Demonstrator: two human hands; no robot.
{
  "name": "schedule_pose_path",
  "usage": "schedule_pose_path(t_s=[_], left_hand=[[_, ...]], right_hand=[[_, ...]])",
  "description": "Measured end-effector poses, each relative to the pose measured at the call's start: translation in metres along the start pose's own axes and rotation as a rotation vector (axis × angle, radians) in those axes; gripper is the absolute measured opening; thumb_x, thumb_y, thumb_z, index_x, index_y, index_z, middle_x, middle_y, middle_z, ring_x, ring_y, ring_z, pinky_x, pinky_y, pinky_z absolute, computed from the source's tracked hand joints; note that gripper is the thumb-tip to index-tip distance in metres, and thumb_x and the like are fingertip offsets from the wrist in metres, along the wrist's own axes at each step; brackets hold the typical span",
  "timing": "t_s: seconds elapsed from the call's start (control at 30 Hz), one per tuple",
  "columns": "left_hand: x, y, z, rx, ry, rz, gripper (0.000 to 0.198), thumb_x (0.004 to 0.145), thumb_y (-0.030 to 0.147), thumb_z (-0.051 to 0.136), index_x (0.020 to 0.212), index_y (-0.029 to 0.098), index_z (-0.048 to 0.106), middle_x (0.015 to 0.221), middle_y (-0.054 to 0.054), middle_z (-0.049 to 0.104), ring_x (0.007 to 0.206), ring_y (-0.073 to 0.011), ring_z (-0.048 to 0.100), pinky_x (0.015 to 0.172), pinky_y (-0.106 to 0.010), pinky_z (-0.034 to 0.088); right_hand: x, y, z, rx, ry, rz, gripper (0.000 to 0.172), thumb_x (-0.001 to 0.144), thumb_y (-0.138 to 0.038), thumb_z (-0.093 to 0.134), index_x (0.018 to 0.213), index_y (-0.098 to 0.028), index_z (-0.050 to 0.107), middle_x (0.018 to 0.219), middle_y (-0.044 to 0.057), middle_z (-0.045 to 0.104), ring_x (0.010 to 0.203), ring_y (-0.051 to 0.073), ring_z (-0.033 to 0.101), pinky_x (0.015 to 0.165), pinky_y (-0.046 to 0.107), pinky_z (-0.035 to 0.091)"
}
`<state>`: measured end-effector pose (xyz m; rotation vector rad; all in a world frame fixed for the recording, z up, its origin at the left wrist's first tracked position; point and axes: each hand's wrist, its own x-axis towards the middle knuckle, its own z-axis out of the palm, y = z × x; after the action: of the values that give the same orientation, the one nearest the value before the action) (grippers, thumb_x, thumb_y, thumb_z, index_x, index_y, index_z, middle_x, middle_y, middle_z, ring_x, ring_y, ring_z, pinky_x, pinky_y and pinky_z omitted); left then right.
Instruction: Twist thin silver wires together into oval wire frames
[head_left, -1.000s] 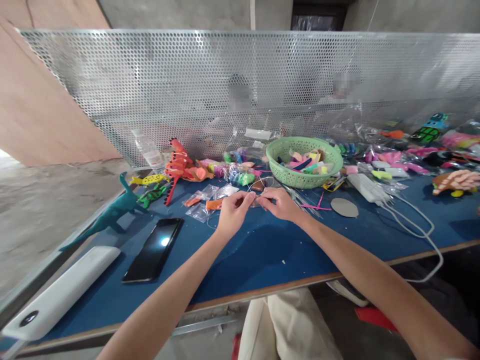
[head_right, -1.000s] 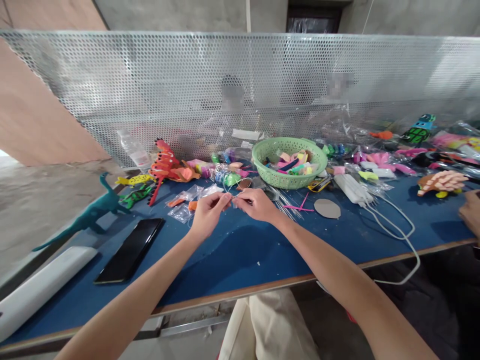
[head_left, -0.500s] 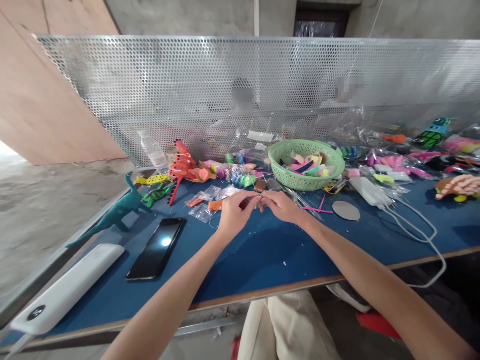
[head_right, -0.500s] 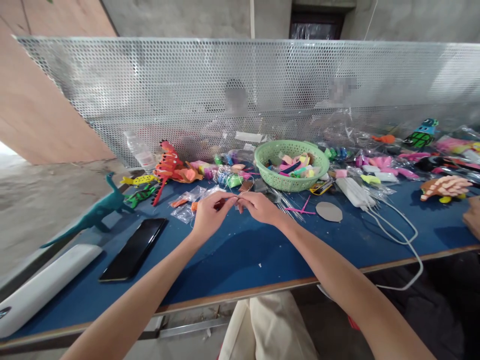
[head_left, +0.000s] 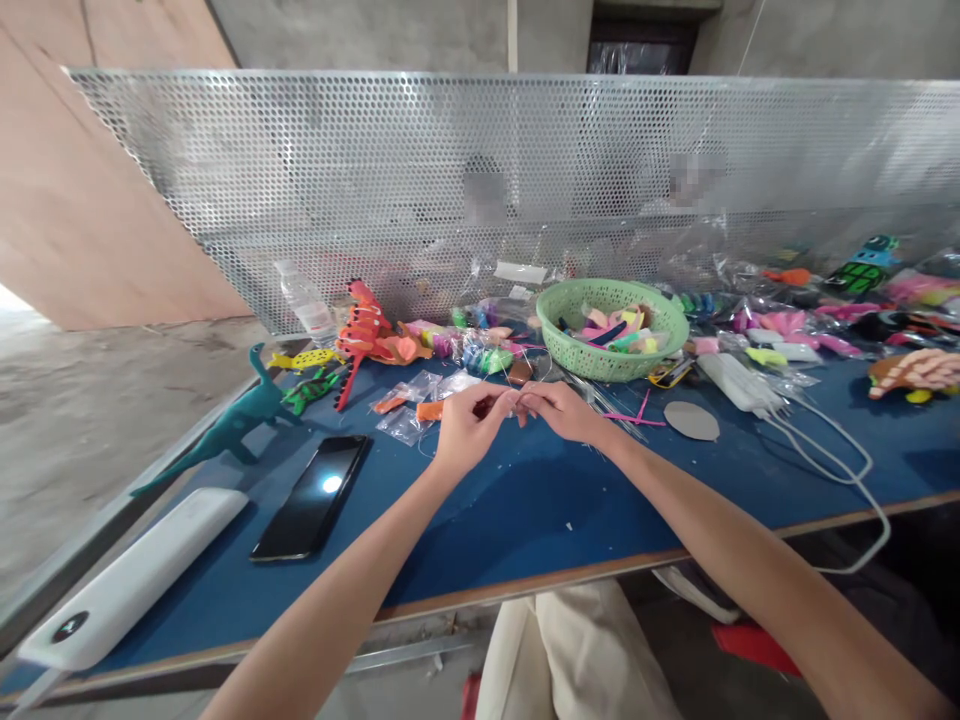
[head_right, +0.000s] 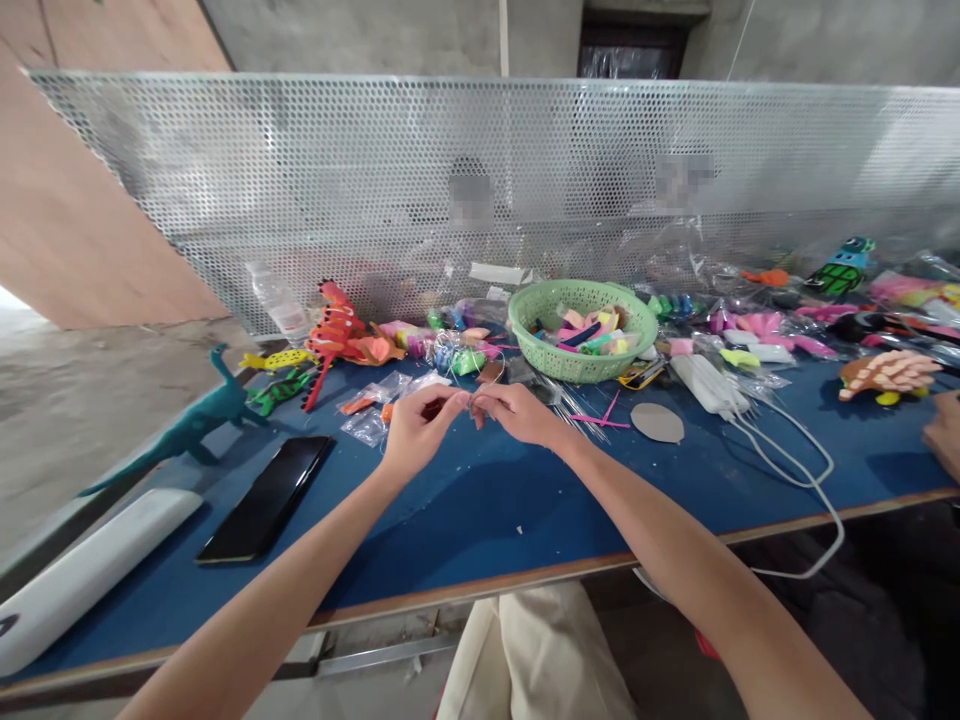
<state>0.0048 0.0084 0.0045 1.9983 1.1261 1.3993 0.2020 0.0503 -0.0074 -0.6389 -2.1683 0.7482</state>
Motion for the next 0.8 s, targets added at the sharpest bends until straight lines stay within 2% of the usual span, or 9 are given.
schedule_pose_path(t_s=[0.1,0.27,0.4,0.5,0.63,0.8], left_hand=[[0.002,-0.002,-0.002,-0.028,-0.032,-0.021,0.033,0.093,0.045,0.06,0.084,0.017,0.074,0.072,-0.004,0.068,0.059,-0.0131,0.052,0.055,-0.026,0.038],[0.004,-0.001,-0.005,0.031,-0.053,-0.022,0.032,0.09,0.046,0.063,0.08,0.018,0.074,0.068,-0.002,0.066,0.058,-0.0132,0.05,0.054,-0.026,0.036],[0.006,-0.001,-0.008,0.016,-0.092,-0.055,0.034,0.09,0.047,0.062,0.075,0.018,0.071,0.065,-0.001,0.062,0.057,-0.0125,0.048,0.054,-0.026,0.035],[0.009,-0.006,-0.008,-0.135,-0.155,-0.146,0.037,0.089,0.05,0.064,0.071,0.017,0.067,0.063,-0.001,0.059,0.056,-0.0113,0.046,0.053,-0.026,0.035],[0.012,-0.012,-0.005,-0.41,-0.16,-0.244,0.035,0.083,0.051,0.071,0.074,0.017,0.067,0.069,-0.002,0.061,0.057,-0.0103,0.047,0.054,-0.026,0.037],[0.012,-0.014,-0.002,-0.529,-0.142,-0.291,0.033,0.08,0.049,0.075,0.079,0.017,0.07,0.071,-0.002,0.063,0.053,-0.0077,0.042,0.051,-0.025,0.033]], right_hand=[[0.0,-0.001,0.0,0.002,0.036,0.004,0.038,0.104,-0.036,0.042,0.084,-0.018,0.068,0.083,0.004,0.071,0.073,0.015,0.062,0.074,0.028,0.049],[0.0,0.002,-0.002,-0.09,0.091,-0.071,0.031,0.103,-0.028,0.043,0.086,-0.02,0.068,0.083,0.004,0.071,0.08,0.018,0.066,0.081,0.032,0.051],[0.0,0.007,-0.005,-0.136,0.094,-0.114,0.027,0.102,-0.025,0.045,0.09,-0.02,0.069,0.084,0.004,0.072,0.079,0.017,0.066,0.08,0.03,0.051],[-0.002,0.007,-0.007,-0.117,0.123,-0.073,0.024,0.101,-0.028,0.05,0.09,-0.02,0.07,0.082,0.003,0.072,0.076,0.017,0.066,0.076,0.029,0.05],[-0.003,0.002,-0.004,0.021,0.17,0.001,0.027,0.098,-0.037,0.056,0.085,-0.02,0.071,0.083,0.004,0.073,0.076,0.017,0.068,0.073,0.028,0.051],[-0.004,-0.006,0.003,0.151,0.199,0.04,0.026,0.097,-0.04,0.057,0.091,-0.019,0.071,0.085,0.004,0.072,0.08,0.017,0.067,0.073,0.028,0.052]])
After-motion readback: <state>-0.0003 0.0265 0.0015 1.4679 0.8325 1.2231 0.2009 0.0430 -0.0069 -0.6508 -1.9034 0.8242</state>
